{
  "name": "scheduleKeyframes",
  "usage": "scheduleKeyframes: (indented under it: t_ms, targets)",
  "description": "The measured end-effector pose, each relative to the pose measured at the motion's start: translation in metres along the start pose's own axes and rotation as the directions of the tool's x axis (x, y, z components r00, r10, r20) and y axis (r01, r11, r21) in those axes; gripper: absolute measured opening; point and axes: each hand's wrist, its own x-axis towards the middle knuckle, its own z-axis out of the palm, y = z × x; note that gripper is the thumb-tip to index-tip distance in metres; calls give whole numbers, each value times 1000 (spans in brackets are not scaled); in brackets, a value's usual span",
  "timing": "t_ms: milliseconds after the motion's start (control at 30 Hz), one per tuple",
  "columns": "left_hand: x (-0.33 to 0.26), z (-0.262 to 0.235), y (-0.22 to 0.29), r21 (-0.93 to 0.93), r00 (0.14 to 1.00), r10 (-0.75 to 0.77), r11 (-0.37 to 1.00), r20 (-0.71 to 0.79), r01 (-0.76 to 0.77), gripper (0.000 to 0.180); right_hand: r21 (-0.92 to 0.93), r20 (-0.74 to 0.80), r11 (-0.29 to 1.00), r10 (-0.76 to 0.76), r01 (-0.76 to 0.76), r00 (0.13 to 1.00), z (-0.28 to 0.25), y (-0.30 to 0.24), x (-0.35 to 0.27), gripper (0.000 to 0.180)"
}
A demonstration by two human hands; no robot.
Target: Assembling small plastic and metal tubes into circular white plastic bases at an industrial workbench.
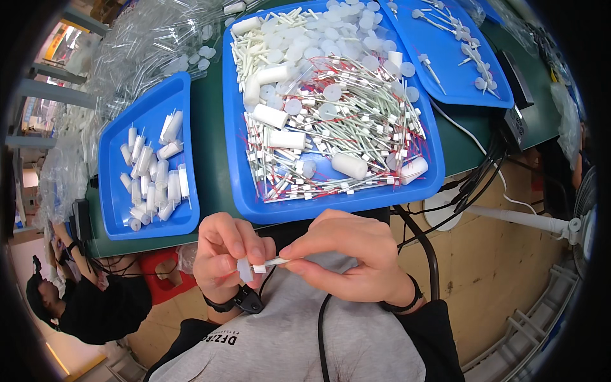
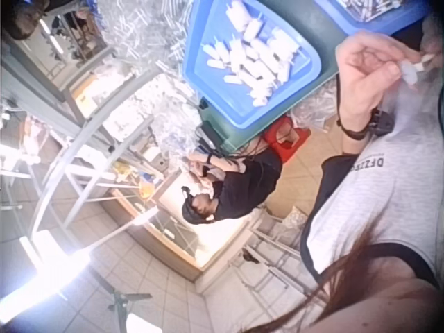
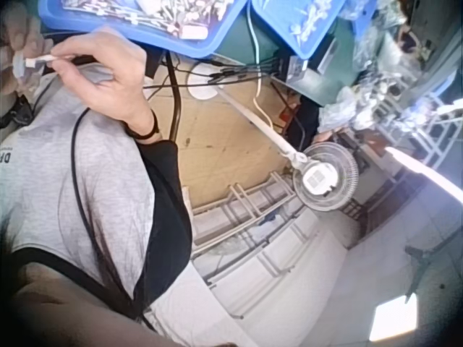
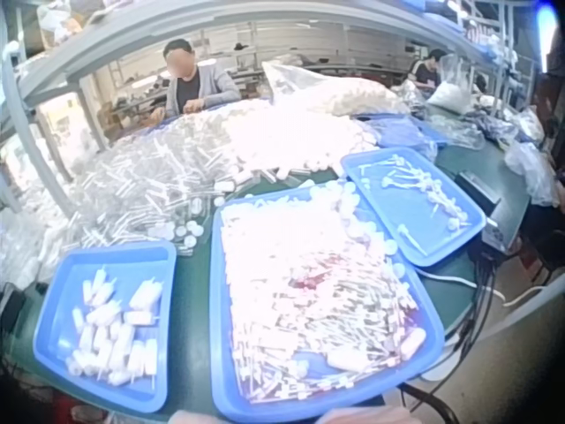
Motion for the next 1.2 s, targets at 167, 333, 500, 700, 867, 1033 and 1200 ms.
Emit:
scheduleKeyframes:
  t_ms: [167,333,500,700,867,1033,1200]
  targets:
    - [3,3,-3,5,1000,3,1000,-30,-3,11,-28,14,1000,-1,2,1000,-3,-1,1,21]
    - [12,7,-10,68,998,-11,998,-63,16,11,-55,63,995,82,-78,995,-18,-3,-1,21]
    - [20,15,-19,194,996,-17,980,-82,33,20,-39,109,996,90,-86,990,-40,-4,-8,21]
    - [33,21,-20,430,985,-115,888,-131,161,28,146,-452,974,222,-174,864,-89,-7,1,15]
    - [36,32,-26,583,986,-152,797,-61,159,19,-154,-650,954,98,-256,754,-137,-5,31,21]
    - [36,33,-26,622,985,-165,766,-51,161,14,-168,-608,958,84,-231,790,-138,4,40,22]
    - [36,33,-25,631,986,-157,759,-62,161,12,-691,-580,673,-297,-265,758,-129,4,39,25]
